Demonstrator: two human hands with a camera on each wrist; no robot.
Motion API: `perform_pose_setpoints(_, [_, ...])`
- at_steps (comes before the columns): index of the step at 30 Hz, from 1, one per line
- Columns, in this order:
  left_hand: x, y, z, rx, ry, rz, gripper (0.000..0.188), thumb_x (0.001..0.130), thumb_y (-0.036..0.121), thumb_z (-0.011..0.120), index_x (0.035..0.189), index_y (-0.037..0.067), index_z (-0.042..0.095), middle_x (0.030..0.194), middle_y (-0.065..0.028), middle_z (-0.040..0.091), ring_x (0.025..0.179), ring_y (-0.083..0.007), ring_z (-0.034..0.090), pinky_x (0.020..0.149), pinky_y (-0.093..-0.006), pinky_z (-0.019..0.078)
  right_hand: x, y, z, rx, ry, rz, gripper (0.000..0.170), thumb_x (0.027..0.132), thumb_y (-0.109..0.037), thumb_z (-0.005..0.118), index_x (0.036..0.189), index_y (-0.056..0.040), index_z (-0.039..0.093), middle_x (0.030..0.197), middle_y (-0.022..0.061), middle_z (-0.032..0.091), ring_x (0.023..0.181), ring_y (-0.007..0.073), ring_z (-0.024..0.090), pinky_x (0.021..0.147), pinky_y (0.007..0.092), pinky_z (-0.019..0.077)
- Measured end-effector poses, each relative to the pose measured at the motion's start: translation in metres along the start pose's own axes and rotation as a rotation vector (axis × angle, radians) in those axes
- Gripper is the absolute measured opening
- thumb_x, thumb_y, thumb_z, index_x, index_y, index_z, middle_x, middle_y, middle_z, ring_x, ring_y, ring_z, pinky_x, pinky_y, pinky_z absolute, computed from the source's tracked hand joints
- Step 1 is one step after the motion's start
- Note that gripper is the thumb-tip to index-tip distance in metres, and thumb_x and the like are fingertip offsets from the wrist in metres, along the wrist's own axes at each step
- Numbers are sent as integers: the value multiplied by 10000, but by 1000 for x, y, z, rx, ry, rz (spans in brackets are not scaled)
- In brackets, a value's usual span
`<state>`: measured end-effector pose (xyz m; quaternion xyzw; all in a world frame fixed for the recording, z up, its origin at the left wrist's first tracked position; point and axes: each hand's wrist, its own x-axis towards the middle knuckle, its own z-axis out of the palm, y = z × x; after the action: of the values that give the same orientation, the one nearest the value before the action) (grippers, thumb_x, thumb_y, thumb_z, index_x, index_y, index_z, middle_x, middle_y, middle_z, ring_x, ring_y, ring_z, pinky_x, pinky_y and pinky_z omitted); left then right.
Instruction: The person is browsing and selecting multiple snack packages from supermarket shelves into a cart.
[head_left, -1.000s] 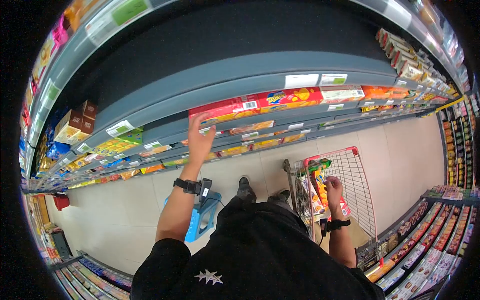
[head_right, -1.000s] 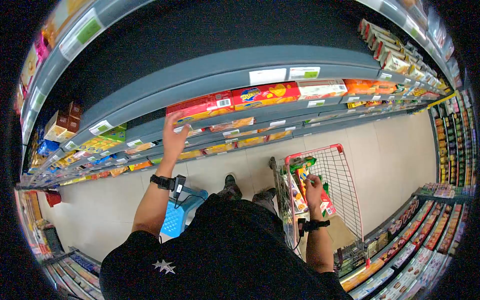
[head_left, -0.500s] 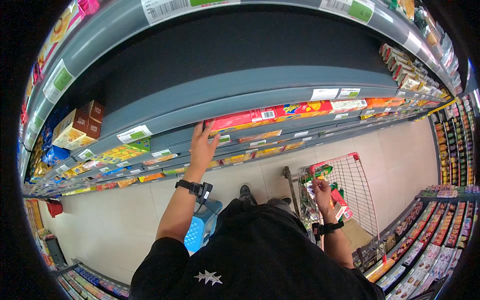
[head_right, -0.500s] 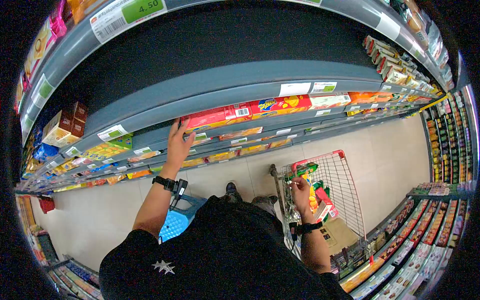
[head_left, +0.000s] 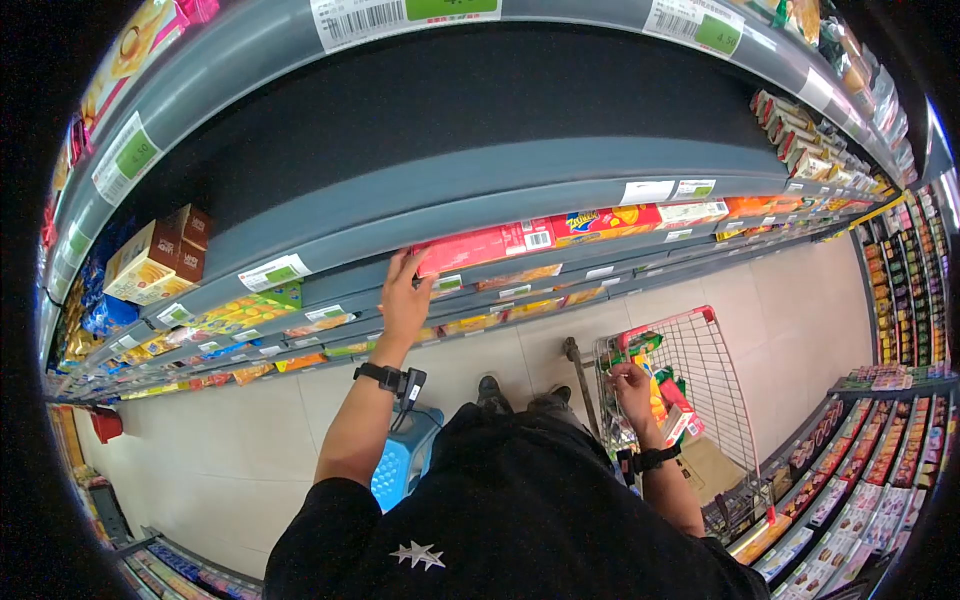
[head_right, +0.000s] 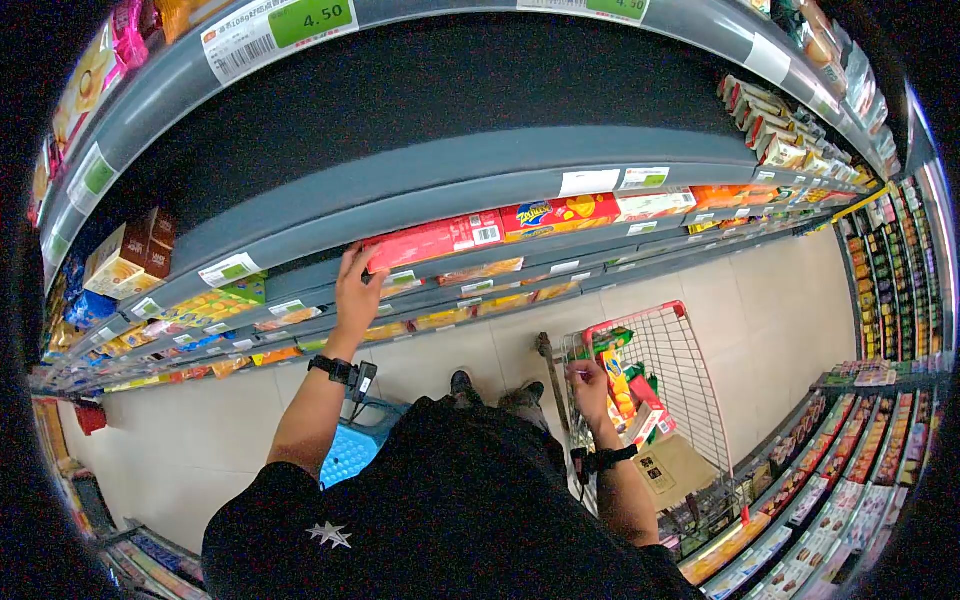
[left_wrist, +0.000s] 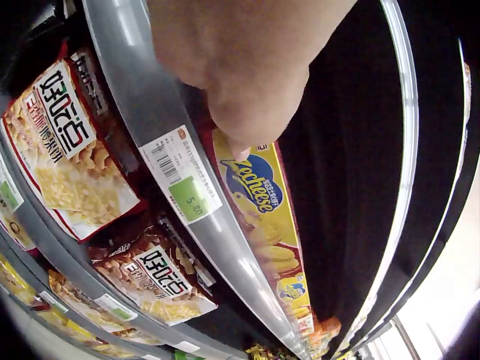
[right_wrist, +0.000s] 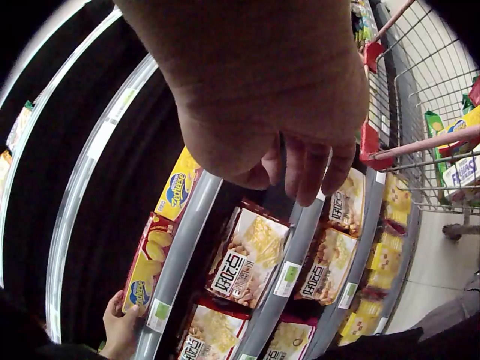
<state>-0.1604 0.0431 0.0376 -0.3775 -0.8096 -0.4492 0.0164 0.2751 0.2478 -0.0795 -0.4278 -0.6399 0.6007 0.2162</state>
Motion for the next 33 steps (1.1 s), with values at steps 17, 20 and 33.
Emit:
perform_pose_setpoints(17, [-45,22,-12,-878,-647,-158,725,771,101,814,1405,20,471,1430,-84,464,1260,-203,510,1066,-335,417,-23,-246,43,341,-292,-373,329,956,-102,598,1262,9,552,1277,144,590,1147,214,592,977,329,470])
perform_pose_setpoints(20, [-53,32,-7,-980,-809,-296,737,788,87,800,1428,27,441,1437,-79,463,1251,-198,516,1075,-341,406,-30,-258,47,377,-637,-314,378,960,-185,620,1279,7,552,1301,146,566,1139,210,587,969,346,473])
perform_pose_setpoints(33, [-51,61,-9,-1010,-765,-411,549,911,215,658,1401,64,459,1291,-97,534,1220,-190,505,1054,-327,384,-15,-214,45,257,-158,-126,374,1021,-167,497,1363,-16,502,1179,66,620,1032,109,578,895,273,477])
